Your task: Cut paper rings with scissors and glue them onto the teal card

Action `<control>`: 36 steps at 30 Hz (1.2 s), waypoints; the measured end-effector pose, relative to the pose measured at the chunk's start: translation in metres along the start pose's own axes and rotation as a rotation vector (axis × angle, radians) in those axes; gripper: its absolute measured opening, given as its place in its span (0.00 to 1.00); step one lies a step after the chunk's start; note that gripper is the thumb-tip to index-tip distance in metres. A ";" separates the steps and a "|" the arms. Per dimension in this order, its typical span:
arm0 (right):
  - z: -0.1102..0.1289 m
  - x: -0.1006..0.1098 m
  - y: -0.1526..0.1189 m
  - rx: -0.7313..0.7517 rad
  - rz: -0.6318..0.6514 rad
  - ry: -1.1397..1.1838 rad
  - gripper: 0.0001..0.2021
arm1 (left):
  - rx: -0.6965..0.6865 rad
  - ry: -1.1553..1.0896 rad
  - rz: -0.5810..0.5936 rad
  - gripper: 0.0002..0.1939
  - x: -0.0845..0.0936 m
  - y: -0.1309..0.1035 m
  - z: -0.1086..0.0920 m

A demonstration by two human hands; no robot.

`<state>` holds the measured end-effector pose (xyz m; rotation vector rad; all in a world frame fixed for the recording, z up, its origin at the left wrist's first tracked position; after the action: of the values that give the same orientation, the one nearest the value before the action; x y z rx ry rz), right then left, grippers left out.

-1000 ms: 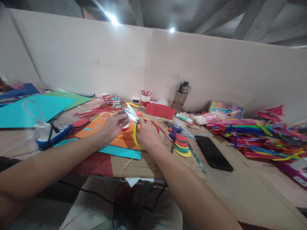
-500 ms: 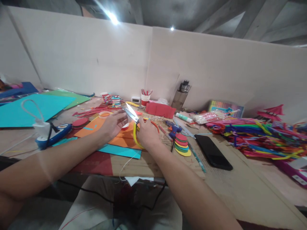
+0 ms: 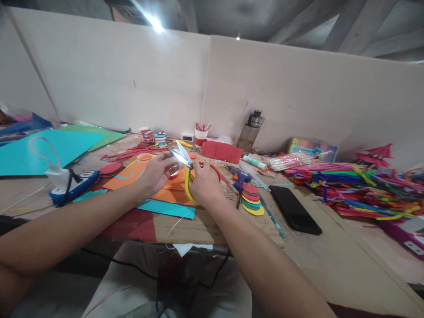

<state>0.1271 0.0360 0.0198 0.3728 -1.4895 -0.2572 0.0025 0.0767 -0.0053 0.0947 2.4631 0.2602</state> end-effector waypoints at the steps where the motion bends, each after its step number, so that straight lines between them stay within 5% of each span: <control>1: 0.000 0.000 0.000 0.001 0.001 -0.003 0.22 | 0.003 0.006 -0.005 0.14 0.001 0.000 0.000; 36: -0.002 0.003 -0.001 0.006 0.009 0.026 0.21 | -0.049 0.165 0.080 0.12 -0.005 -0.003 -0.003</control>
<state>0.1294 0.0338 0.0219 0.3725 -1.4664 -0.2402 0.0044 0.0730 -0.0003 0.1569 2.6180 0.3766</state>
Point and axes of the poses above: each hand's wrist, its own y-axis towards the middle knuckle, its own x-axis out of the back of the hand, z = x × y, the point moved 10 cm from there along y, towards the middle knuckle, and after that the axes turned 6 degrees about -x, right-handed, at the moved point
